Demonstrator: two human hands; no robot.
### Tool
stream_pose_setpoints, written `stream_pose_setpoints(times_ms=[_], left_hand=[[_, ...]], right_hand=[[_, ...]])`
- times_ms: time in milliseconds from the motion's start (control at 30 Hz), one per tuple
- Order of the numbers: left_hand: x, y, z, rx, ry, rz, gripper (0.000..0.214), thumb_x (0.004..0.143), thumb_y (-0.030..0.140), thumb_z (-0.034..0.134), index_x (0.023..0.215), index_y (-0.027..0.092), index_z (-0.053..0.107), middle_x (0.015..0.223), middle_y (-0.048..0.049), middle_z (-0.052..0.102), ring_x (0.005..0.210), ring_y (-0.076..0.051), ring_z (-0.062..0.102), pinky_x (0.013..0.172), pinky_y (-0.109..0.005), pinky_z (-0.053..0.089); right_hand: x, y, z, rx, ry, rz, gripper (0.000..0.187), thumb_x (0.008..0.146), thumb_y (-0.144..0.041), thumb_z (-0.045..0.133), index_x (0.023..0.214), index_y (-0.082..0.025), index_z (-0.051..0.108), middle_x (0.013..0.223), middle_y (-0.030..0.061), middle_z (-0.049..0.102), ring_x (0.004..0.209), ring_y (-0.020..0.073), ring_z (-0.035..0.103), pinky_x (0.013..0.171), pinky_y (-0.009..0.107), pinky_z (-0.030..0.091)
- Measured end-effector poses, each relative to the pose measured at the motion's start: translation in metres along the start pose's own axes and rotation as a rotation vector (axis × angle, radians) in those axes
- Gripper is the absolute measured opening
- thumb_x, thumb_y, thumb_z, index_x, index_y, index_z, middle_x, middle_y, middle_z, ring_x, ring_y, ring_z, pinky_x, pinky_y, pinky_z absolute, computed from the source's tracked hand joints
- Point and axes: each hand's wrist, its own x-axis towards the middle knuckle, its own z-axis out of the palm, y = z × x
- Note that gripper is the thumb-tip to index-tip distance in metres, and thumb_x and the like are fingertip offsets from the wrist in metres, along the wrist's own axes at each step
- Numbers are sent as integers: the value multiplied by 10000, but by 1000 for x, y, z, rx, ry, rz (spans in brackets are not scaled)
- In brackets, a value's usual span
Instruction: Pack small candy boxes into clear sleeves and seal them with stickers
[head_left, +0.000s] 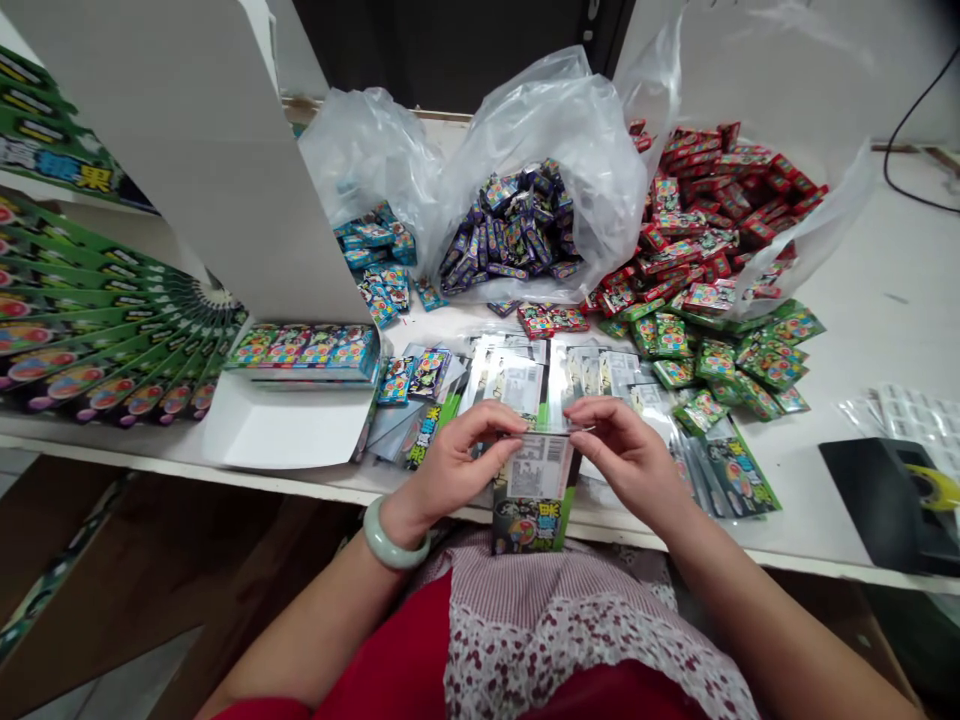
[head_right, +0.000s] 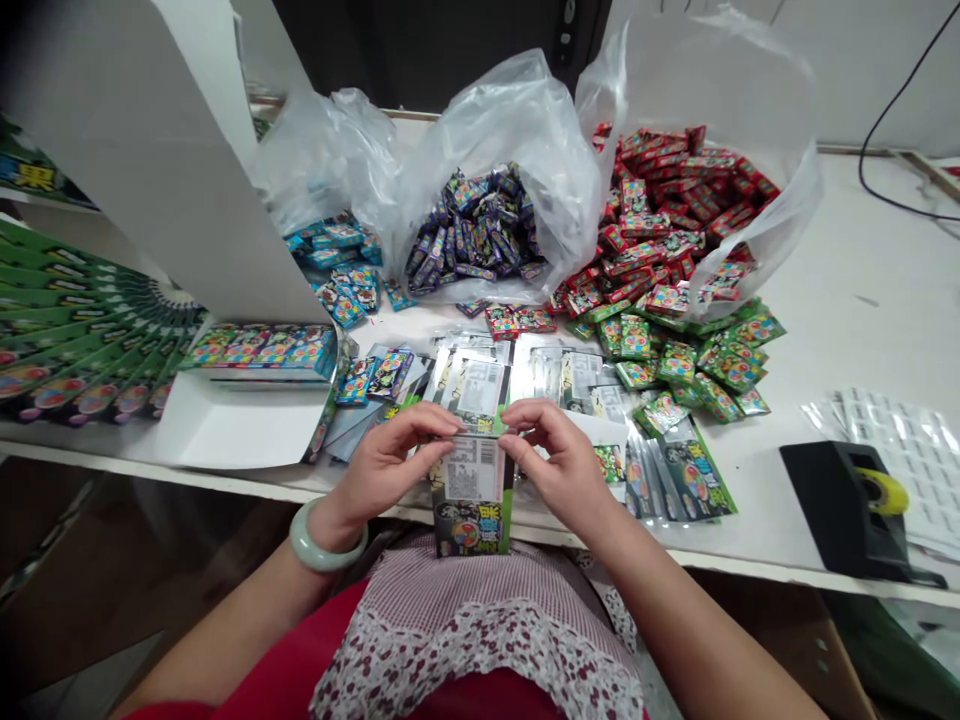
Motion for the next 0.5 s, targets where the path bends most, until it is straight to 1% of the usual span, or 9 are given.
stream_pose_setpoints(times_ms=[100,200,333,433,500], left_hand=[[0,3,-3,29,-18,-53,101,894,159,584,985,195,608,949,-50,630,923,-147,617,791,-266,523],[-1,1,-4,22,-2,-91,91,889,176,593,977,200,605,946,-46,630,912,-147,623,793,-263,524],[-1,-3,-5,19,34,-96,89,875,184,613,958,214,612,947,-41,634,916,-152,624,810,-262,523],[1,-7,-6,39,82,-131,83,858,200,637,936,224,619,935,-31,642,896,-154,630,794,-254,526],[3,-9,-8,59,125,-154,75,842,226,658,909,228,624,920,-24,648,879,-160,634,784,-257,530]], right_hand=[[0,-1,-4,-47,-36,-6,61,892,-183,578,867,-238,572,934,35,618,912,160,604,710,287,516],[-2,-1,-3,-136,-67,-49,59,902,-179,554,927,-233,556,948,47,608,919,166,591,715,289,518],[-3,-2,8,-159,-36,-80,81,908,-175,525,968,-228,531,957,58,600,935,175,580,754,312,517],[-1,-2,14,-116,-6,-35,62,904,-202,521,959,-226,537,983,64,602,938,173,585,767,316,513],[4,3,8,-8,-40,48,91,899,-248,530,983,-229,560,1011,61,619,947,166,601,779,313,517]])
